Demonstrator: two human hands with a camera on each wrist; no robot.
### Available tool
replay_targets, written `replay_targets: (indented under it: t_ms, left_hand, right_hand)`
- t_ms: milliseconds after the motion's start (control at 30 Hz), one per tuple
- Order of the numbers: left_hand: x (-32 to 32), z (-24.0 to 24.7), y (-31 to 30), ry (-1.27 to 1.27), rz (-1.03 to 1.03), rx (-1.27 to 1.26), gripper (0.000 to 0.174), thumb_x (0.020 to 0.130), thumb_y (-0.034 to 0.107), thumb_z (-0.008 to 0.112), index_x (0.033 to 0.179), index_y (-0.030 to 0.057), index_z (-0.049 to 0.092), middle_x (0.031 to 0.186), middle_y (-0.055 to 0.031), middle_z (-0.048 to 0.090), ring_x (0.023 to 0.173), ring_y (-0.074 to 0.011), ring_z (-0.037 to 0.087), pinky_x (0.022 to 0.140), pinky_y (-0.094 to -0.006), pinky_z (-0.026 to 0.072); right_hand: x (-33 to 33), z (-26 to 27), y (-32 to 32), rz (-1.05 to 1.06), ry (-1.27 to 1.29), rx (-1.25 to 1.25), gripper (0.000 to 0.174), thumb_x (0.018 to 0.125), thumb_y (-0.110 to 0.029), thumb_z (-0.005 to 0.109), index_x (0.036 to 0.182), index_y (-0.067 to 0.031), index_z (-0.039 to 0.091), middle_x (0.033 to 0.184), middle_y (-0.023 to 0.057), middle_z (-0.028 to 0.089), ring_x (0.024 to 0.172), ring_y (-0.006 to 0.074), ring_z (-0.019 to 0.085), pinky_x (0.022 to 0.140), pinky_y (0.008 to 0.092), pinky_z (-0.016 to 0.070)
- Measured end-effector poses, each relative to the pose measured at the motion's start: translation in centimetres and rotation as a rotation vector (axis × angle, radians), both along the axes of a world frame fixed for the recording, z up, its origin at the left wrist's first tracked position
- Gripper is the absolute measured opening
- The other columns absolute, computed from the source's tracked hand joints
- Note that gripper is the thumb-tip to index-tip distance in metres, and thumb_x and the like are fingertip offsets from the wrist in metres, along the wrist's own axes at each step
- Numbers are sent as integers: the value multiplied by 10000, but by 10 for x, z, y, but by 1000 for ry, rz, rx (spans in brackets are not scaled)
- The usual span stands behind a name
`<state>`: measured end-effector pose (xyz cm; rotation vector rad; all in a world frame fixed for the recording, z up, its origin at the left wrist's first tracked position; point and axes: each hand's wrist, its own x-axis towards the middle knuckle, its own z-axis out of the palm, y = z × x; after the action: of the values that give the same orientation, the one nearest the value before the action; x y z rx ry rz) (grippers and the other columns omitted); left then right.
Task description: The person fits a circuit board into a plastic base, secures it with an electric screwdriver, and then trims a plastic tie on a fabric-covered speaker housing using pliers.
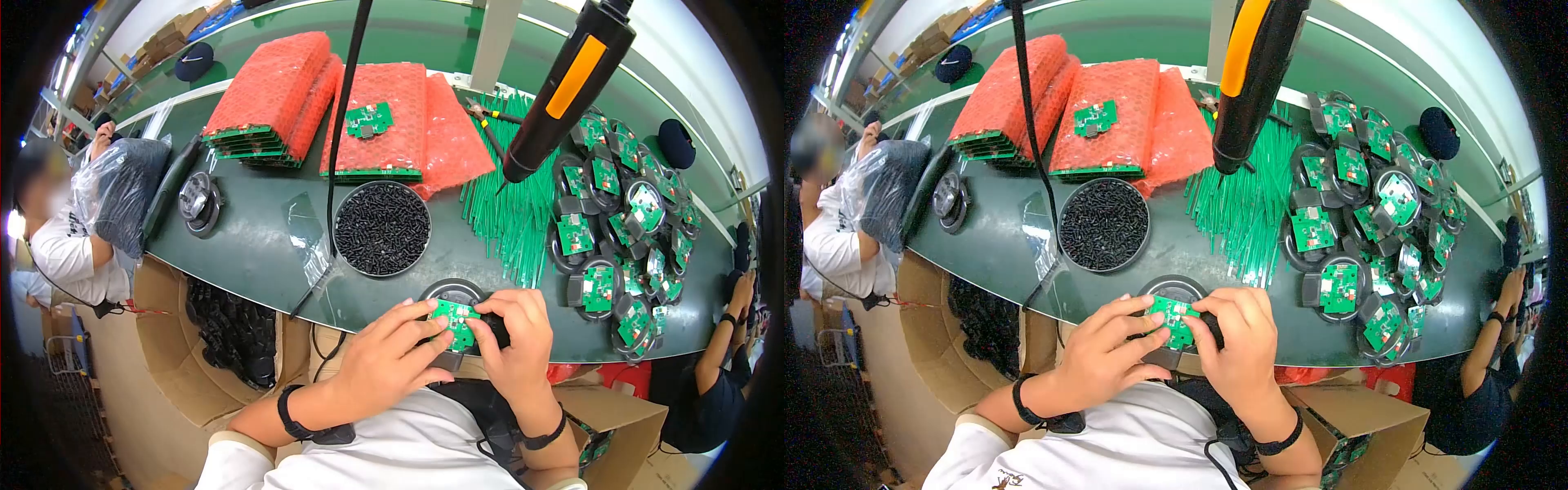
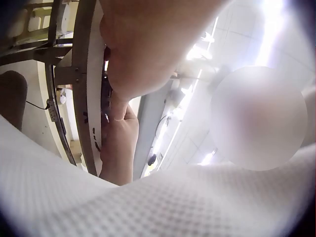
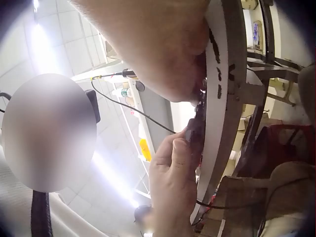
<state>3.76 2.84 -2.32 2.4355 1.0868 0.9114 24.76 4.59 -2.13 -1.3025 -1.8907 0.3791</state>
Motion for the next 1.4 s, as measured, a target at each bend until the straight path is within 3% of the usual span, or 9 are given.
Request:
replay_targets:
  t_ms: [333,400,933,1233,1333,1400]
  left_hand:
    - [3,2,3,-14,-12,-15,493,669,311,863,1037,15,721,1136,-96,660,1201,-339,595,871,-394,582]
    - [3,0,2,-42,-16,-40,548,625,324,893,1046,24,711,1148,-115,662,1175,-389,608,936,-457,553]
    - [6,3,0,-20,14,-71,545,626,321,901,1034,20,703,1158,-121,659,1180,-374,611,942,-436,546]
    - [3,2,0,-66,-13,-64,547,655,307,890,1066,5,693,1193,-136,646,1209,-390,591,974,-466,527]
    - [0,8,1,-107,-13,-113,526,672,287,884,1085,22,694,1215,-135,639,1233,-382,579,994,-470,516]
    - [-6,18,11,-139,33,-94,403,710,203,867,1036,37,697,1151,-129,664,1126,-333,630,919,-432,536]
  right_hand:
    - [3,0,1,16,6,-18,265,715,-26,823,927,-55,666,939,92,646,867,301,603,742,393,488]
    - [4,0,2,33,12,-17,267,710,-23,827,921,-55,667,927,91,650,860,302,605,742,392,490]
    - [6,-1,1,46,35,1,281,706,-7,822,929,-48,655,923,97,651,853,304,605,738,392,493]
    - [7,2,4,83,6,-4,277,710,-17,815,932,-50,652,919,97,637,859,307,596,743,399,480]
    - [7,4,2,81,-4,9,263,713,-18,813,923,-50,658,912,98,638,855,305,596,745,404,479]
    - [6,7,2,72,-5,-19,248,715,-20,814,912,-46,665,911,104,645,865,306,604,759,404,486]
